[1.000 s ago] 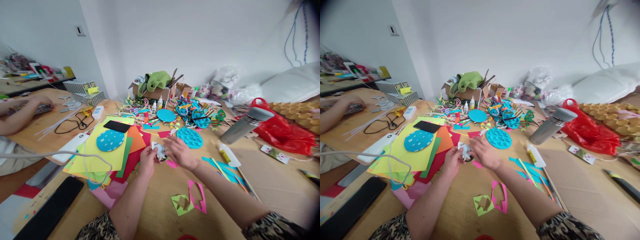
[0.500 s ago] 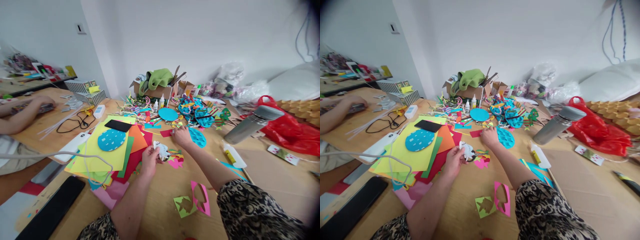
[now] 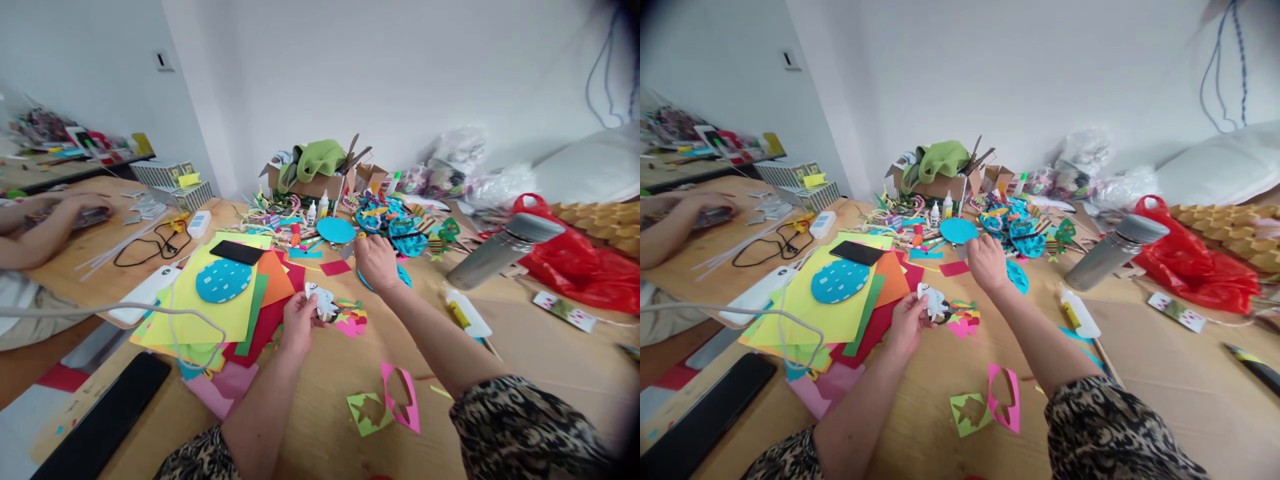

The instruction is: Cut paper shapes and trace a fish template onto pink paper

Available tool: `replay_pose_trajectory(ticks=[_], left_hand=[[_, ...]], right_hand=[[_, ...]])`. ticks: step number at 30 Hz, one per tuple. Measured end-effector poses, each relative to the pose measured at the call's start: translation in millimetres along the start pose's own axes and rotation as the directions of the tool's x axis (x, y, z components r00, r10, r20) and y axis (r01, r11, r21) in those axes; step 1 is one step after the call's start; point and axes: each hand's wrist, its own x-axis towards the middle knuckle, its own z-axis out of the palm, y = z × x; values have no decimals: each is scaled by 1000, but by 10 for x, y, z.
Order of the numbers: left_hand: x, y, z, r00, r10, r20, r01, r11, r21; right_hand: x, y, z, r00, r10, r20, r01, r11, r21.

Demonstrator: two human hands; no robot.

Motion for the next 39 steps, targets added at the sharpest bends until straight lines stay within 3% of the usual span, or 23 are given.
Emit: replay_pose_trajectory(ticks=[4, 7, 11, 16, 24, 32, 36, 39], left_hand=[[-8, 5, 10, 1000, 12, -4, -12, 1000, -19], [-10, 3, 7, 999, 30, -17, -30, 999, -31], [-5, -16, -1, 998, 58, -23, -58, 998, -22], [-14, -19, 9, 997, 75, 5, -75, 997, 15], [-5, 1, 7, 995, 101, -7, -101, 993, 56], [13, -58, -16, 990, 139, 10, -139, 984, 113], [15, -47, 3, 991, 133, -21, -131, 988, 77], [25, -45, 1, 992, 121, -23, -119, 990, 76]], right_hand=[[-70, -41, -77, 970, 242, -29, -223, 929, 296], [-165, -45, -113, 938, 328, 112, -338, 788, 515], [-347, -117, -154, 892, 271, 362, -450, 609, 653], [-551, -370, -129, 796, 152, 585, -556, 565, 610], [-489, -563, -12, 729, 165, 664, -605, 609, 513], [-387, -478, 69, 669, 140, 730, -647, 593, 479], [-81, -245, 112, 665, 281, 691, -681, 609, 407], [163, -89, 185, 623, 387, 679, -721, 621, 307]])
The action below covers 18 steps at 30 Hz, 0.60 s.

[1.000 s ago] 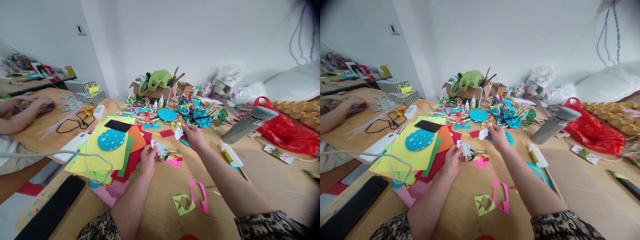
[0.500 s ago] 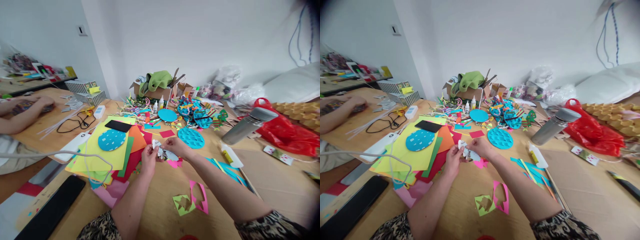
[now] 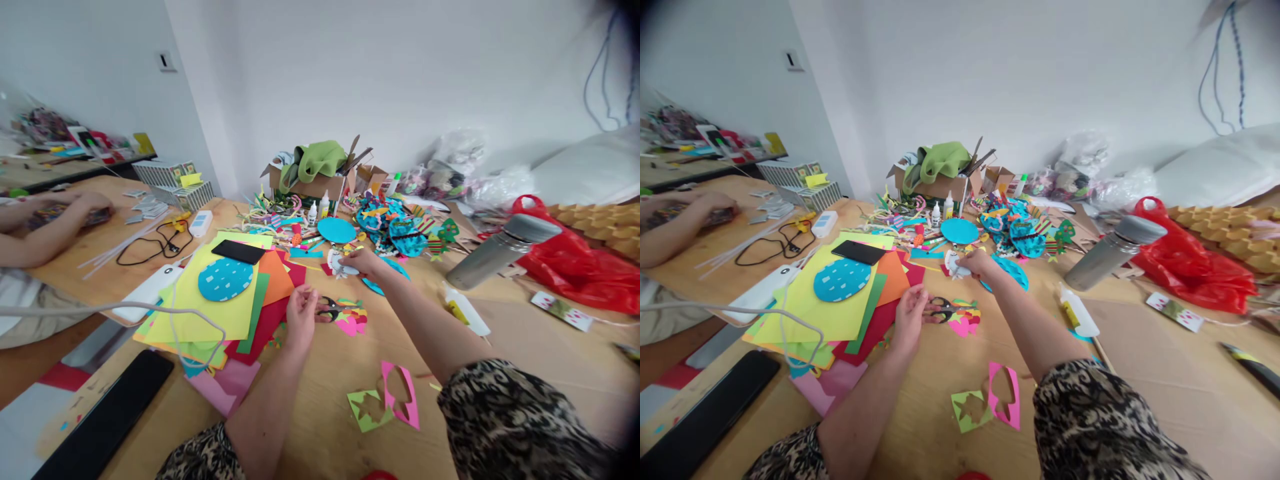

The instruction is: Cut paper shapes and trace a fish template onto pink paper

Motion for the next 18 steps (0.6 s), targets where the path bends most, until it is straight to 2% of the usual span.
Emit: replay_pose_trajectory(ticks=[5, 9, 13, 18], left_hand=[[10, 5, -21, 1000, 11, -20, -11, 1000, 7], [9, 19, -23, 999, 17, -27, -17, 1000, 14], [-3, 36, 3, 999, 24, -22, -23, 997, 68], [-49, 74, 49, 992, -10, 127, -10, 988, 157]], right_hand=[[230, -25, 20, 996, 79, -34, -82, 992, -101], [198, 13, -2, 997, 40, -61, -49, 989, -143], [-43, 26, -92, 991, -90, -100, 79, 991, -107], [-565, -31, -27, 957, -287, -49, 287, 958, -1]])
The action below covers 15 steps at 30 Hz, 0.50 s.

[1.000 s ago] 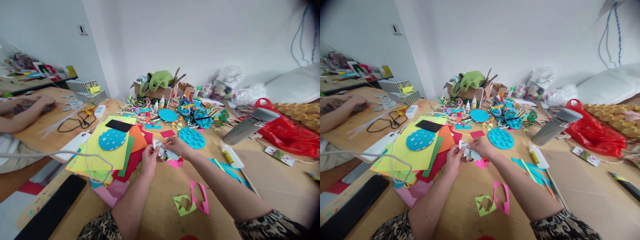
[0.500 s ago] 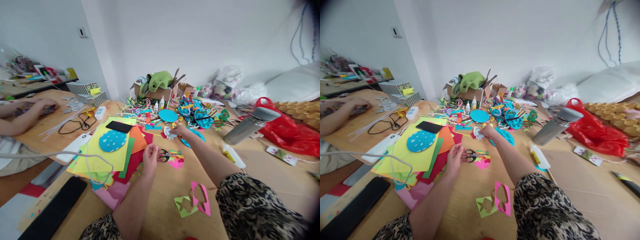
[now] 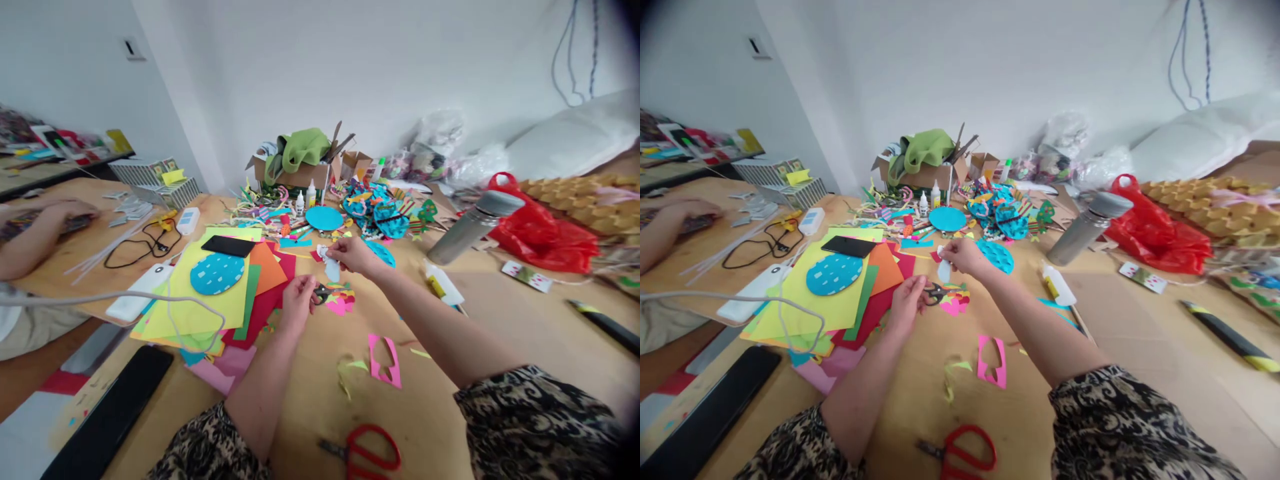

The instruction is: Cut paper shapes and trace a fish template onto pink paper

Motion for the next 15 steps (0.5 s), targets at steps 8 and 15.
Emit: replay_pose_trajectory(ticks=[8, 15], left_hand=[[-200, 201, 22, 993, 27, 115, -25, 1000, -18], [-404, 353, -187, 997, 65, 46, -71, 988, 134]], right_hand=[[-599, -171, 98, 989, -142, 28, 137, 982, 129], [-905, -63, -122, 996, -88, -31, 93, 976, 198]])
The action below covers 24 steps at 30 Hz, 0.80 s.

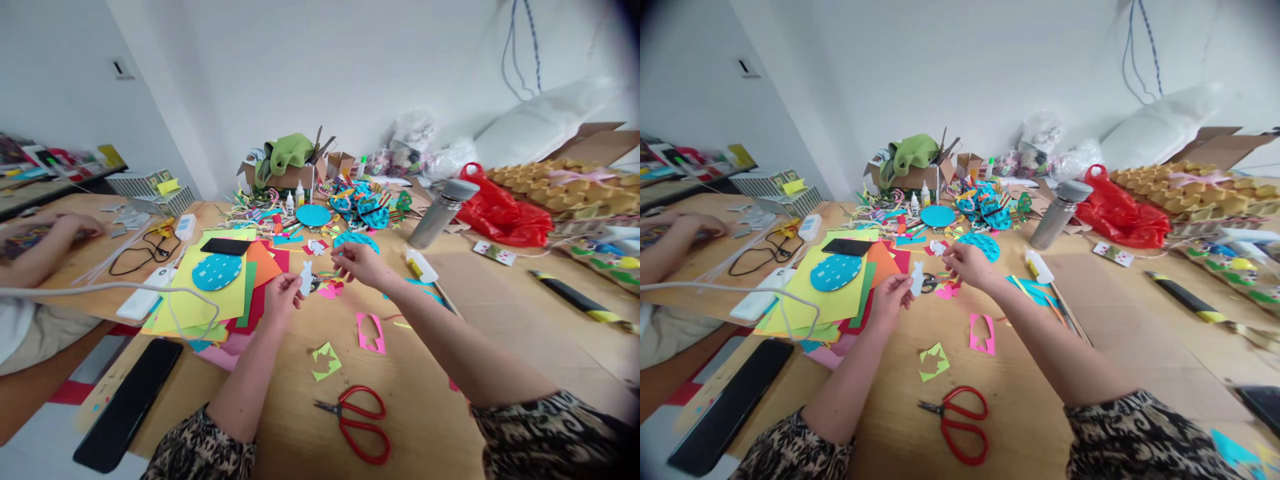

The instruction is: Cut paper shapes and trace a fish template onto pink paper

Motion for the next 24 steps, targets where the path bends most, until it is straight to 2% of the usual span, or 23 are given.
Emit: replay_pose_trajectory(ticks=[3, 4, 5, 7, 9, 11, 13, 14, 16, 19, 24], left_hand=[[-220, -37, -81, 995, 75, 68, -87, 977, 195], [-307, -57, -96, 984, 135, 117, -163, 949, 272], [-392, -80, -106, 956, 227, 183, -279, 895, 347], [-538, -126, -115, 853, 420, 310, -522, 714, 466], [-636, -168, -115, 738, 522, 428, -673, 528, 518], [-687, -194, -107, 648, 574, 501, -755, 395, 523], [-713, -189, -100, 607, 589, 534, -784, 332, 525], [-723, -173, -100, 607, 585, 537, -782, 321, 534], [-742, -123, -120, 632, 566, 530, -759, 313, 571], [-771, -51, -215, 656, 548, 519, -726, 270, 632], [-860, -35, -486, 701, 488, 521, -677, 224, 701]], right_hand=[[-234, 86, 30, 996, 54, 69, -57, 997, 50], [-324, 115, 70, 991, 82, 106, -91, 992, 82], [-416, 143, 121, 976, 148, 162, -177, 968, 180], [-587, 195, 239, 945, 221, 242, -289, 910, 297], [-720, 249, 348, 940, 191, 281, -281, 903, 326], [-801, 313, 423, 952, 163, 259, -248, 908, 338], [-832, 392, 457, 969, 152, 197, -209, 926, 315], [-834, 436, 462, 976, 150, 157, -188, 944, 272], [-825, 523, 457, 991, 120, 63, -125, 989, 83], [-814, 624, 446, 999, 42, -28, -47, 974, -220], [-827, 710, 482, 999, 11, -41, -25, 932, -362]])
